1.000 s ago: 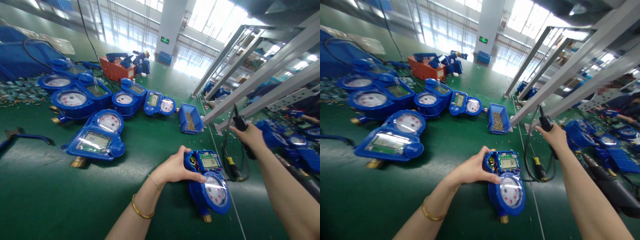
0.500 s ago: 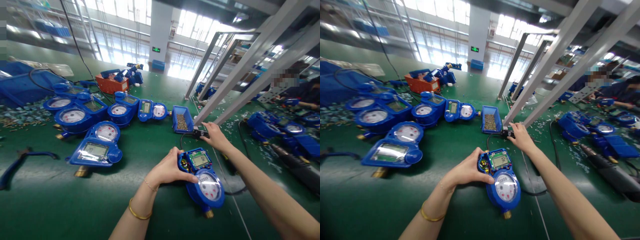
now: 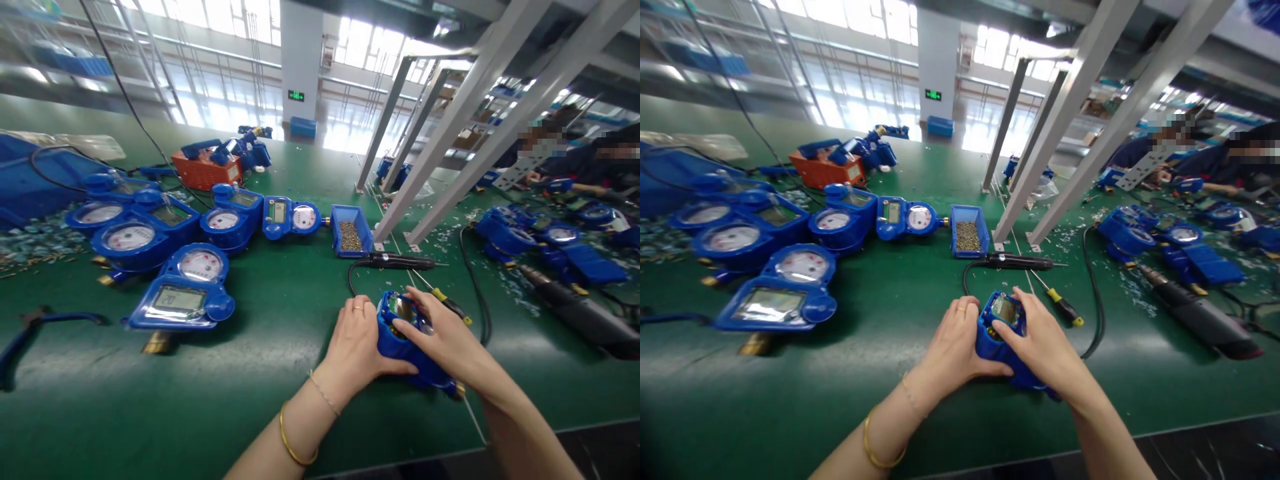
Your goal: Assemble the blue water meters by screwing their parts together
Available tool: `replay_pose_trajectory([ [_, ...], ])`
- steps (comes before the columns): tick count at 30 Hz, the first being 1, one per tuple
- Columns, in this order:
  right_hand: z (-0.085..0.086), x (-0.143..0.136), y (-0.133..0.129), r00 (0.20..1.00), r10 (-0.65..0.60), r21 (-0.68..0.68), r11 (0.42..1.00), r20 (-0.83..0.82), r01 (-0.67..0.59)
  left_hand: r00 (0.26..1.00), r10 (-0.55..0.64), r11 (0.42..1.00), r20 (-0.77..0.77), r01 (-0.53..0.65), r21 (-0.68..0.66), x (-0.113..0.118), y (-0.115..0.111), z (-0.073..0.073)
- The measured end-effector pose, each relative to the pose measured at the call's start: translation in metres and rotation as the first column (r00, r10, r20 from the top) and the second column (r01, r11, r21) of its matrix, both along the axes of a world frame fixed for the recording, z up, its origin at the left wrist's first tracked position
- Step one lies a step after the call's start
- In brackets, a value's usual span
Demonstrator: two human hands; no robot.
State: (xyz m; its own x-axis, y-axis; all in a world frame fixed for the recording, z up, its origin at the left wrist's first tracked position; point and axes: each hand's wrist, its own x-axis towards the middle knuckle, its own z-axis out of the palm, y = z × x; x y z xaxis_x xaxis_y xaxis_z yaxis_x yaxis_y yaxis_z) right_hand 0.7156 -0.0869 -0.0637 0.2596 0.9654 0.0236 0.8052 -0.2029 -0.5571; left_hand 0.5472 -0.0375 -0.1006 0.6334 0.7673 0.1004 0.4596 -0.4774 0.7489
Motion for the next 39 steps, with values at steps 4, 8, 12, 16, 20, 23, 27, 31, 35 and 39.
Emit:
replay_pose_trajectory([
  [4, 0.004, 0.010, 0.002, 0.987, 0.032, -0.058, 0.997, -0.157, -0.042, 0.966, -0.197, 0.952, 0.169, 0.230, -0.204, -0.016, 0.022, -0.005],
  [8, 0.001, 0.011, 0.005, 0.980, 0.042, -0.038, 0.998, -0.196, -0.051, 0.916, -0.251, 0.829, 0.313, 0.370, -0.419, -0.014, 0.030, -0.019],
  [12, -0.001, 0.011, 0.006, 0.979, 0.060, 0.013, 0.998, -0.194, -0.058, 0.928, -0.196, 0.880, 0.316, 0.309, -0.361, -0.004, 0.025, -0.031],
  [16, 0.001, 0.006, 0.003, 0.977, 0.063, 0.091, 0.995, -0.204, -0.045, 0.921, -0.191, 0.915, 0.340, 0.293, -0.279, -0.001, 0.021, -0.035],
  [20, 0.001, 0.003, -0.003, 0.981, 0.062, 0.103, 0.994, -0.186, -0.044, 0.913, -0.202, 0.925, 0.353, 0.296, -0.238, -0.001, 0.021, -0.037],
  [23, -0.001, 0.004, -0.005, 0.984, 0.079, 0.113, 0.992, -0.162, -0.061, 0.911, -0.204, 0.926, 0.359, 0.299, -0.231, -0.001, 0.020, -0.038],
  [27, -0.001, 0.005, -0.002, 0.986, 0.129, 0.117, 0.986, -0.109, -0.116, 0.905, -0.222, 0.933, 0.363, 0.306, -0.192, -0.002, 0.018, -0.039],
  [31, 0.000, 0.002, 0.001, 0.985, 0.159, 0.080, 0.985, -0.063, -0.154, 0.899, -0.245, 0.942, 0.362, 0.309, -0.131, -0.002, 0.017, -0.039],
  [35, -0.003, 0.002, -0.006, 0.979, 0.201, 0.223, 0.956, -0.016, -0.192, 0.888, -0.267, 0.951, 0.375, 0.305, -0.045, 0.000, 0.018, -0.037],
  [39, -0.008, 0.003, -0.016, 0.975, 0.216, 0.351, 0.910, 0.049, -0.220, 0.868, -0.291, 0.948, 0.403, 0.317, 0.003, 0.001, 0.018, -0.032],
])
